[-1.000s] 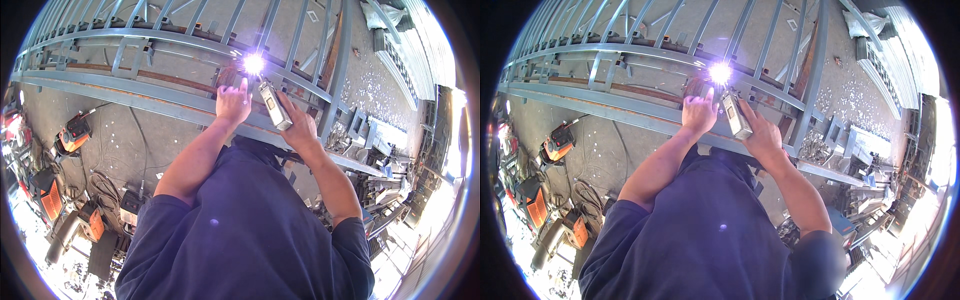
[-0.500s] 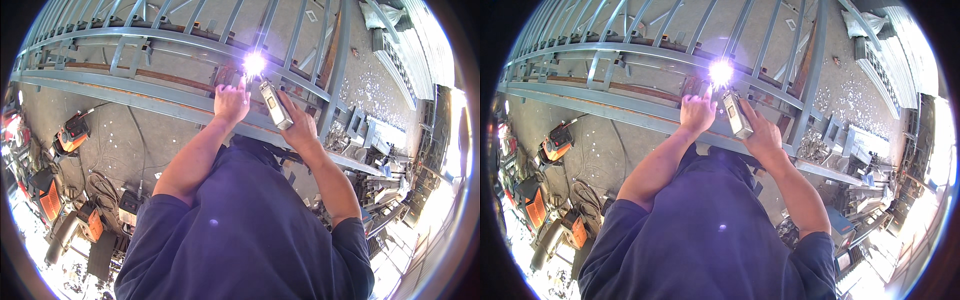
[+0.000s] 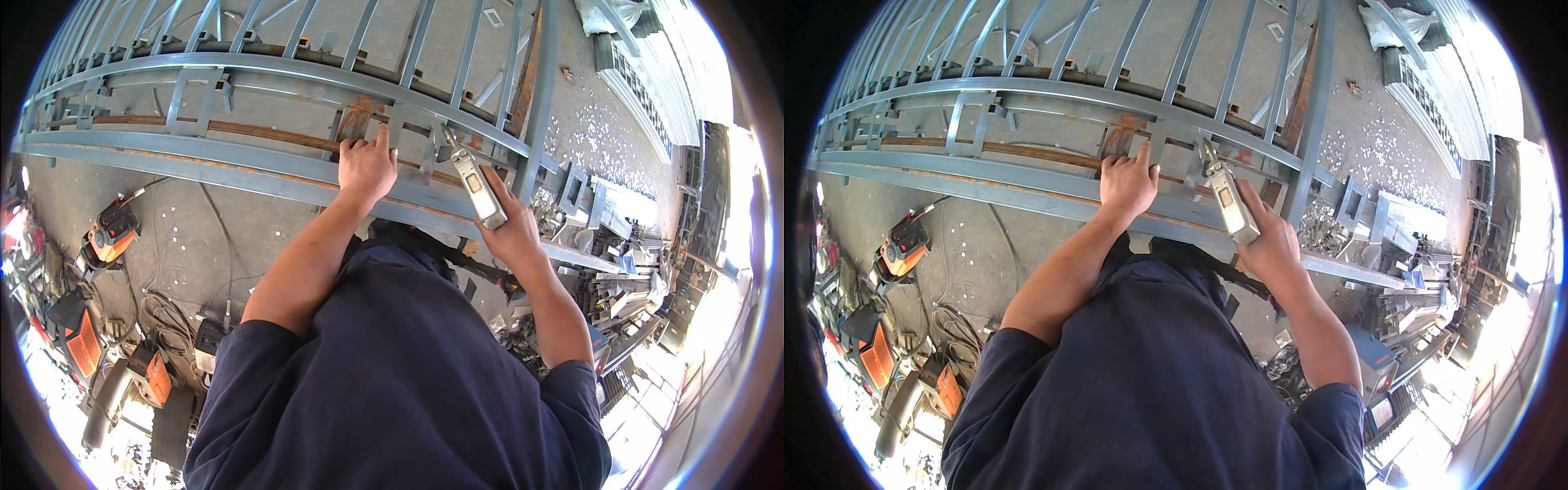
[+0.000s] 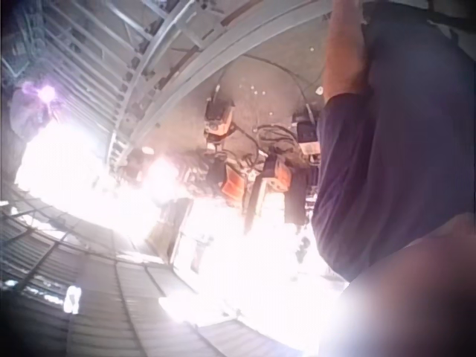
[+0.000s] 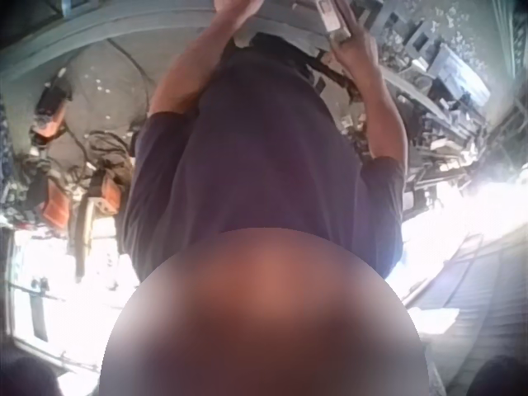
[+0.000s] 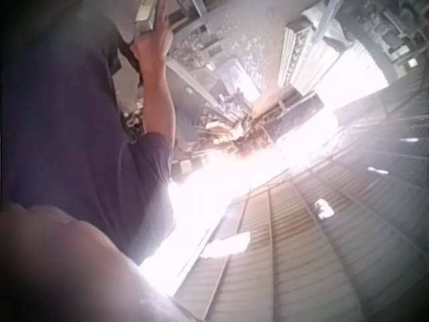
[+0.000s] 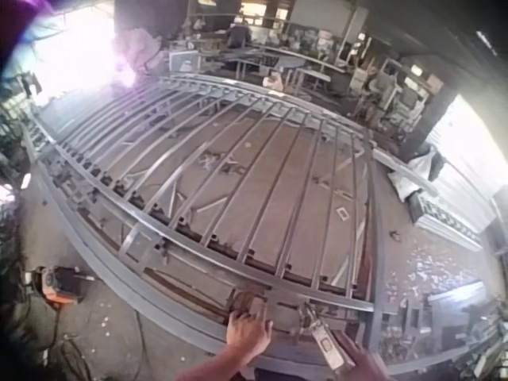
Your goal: The person welds multiple joints on a large metal frame structure using a handheld welding torch. They position the torch at various seams, create welds with visible sparks, and occasionally reposition the frame sections to access different joints.
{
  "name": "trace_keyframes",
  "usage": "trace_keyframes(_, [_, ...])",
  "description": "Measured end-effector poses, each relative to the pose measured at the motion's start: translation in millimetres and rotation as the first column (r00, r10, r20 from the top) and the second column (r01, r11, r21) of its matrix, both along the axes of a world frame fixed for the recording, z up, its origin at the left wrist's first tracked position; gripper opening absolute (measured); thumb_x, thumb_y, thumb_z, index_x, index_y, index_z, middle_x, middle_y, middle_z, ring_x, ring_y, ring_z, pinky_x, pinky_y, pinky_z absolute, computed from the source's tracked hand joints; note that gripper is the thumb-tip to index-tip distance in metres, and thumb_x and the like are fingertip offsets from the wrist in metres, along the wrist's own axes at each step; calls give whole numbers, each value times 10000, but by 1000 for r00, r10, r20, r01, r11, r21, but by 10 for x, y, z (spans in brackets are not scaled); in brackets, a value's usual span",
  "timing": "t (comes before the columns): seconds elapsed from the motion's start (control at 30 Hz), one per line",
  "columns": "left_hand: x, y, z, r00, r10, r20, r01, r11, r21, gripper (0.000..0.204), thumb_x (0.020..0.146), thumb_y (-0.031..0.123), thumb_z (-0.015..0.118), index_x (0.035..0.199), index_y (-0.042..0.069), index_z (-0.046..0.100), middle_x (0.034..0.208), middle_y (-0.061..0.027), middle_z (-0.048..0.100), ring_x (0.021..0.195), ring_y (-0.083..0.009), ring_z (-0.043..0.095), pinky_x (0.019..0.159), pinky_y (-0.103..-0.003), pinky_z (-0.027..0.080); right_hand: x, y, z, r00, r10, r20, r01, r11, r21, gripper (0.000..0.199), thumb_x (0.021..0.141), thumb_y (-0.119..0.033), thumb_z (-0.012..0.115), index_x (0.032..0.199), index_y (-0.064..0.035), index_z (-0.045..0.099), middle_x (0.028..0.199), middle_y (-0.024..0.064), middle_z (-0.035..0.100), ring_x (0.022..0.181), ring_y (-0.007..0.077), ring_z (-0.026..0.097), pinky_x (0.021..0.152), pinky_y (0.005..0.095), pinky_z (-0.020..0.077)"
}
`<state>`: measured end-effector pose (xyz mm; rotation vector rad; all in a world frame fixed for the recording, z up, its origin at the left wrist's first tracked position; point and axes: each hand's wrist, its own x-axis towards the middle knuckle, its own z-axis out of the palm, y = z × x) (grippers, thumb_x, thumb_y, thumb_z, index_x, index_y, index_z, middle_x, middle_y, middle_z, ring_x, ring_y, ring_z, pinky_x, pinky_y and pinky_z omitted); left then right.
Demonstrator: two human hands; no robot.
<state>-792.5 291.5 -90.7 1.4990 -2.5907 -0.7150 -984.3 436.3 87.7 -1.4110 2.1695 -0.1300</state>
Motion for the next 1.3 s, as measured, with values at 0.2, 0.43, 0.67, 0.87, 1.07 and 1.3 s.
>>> trace_keyframes(0.2, [-1,2,8,1000,-11,-6,11,1000,9,538,1016,327,595,1487,77,521,929,-109,765,964,-273,717,1024,-446,423,-69,-73,-168,994,28,-101,-28,1000,0,753,890,-259,684,1590,-316,414,1204,185,731,996,457,706,846,542,566])
trace_keyframes(0.43, [7,0,-5,1000,-4,-16,4,1000,-15,532,1005,324,609,1472,80,527,928,-113,765,966,-278,717,1010,-448,429,-81,-44,-308,988,59,-141,-63,998,-22,807,857,-236,720,1594,-326,406,1219,154,726,1000,425,717,850,524,574])
trace_keyframes(0.67, [-2,-11,-2,1000,4,-24,-4,1000,-8,506,999,318,614,1445,89,546,899,-121,761,933,-288,723,996,-458,441,-59,-45,-297,987,67,-146,-64,998,21,843,854,-227,751,1611,-326,394,1267,165,717,1049,438,707,867,517,583])
trace_keyframes(0.87, [-10,-13,-32,1000,7,-20,-8,999,-33,479,995,321,624,1412,93,569,858,-113,758,886,-284,727,972,-451,460,-71,-40,-300,985,75,-153,-74,997,14,856,846,-201,745,1613,-330,387,1267,170,714,1041,444,706,864,522,582])
trace_keyframes(1.07, [-8,3,-61,999,9,-46,-12,998,-62,471,985,310,639,1399,94,581,828,-99,747,860,-277,721,953,-450,464,-89,-11,-343,979,70,-190,-69,998,12,879,833,-224,773,1611,-331,379,1198,151,725,979,421,724,843,527,575])
trace_keyframes(1.3, [-7,4,-50,998,12,-63,-16,997,-70,470,981,308,645,1393,89,584,814,-94,739,848,-273,716,948,-445,463,-112,5,-327,983,64,-175,-65,998,0,886,830,-249,784,1613,-324,378,1196,163,725,982,432,720,845,528,574])
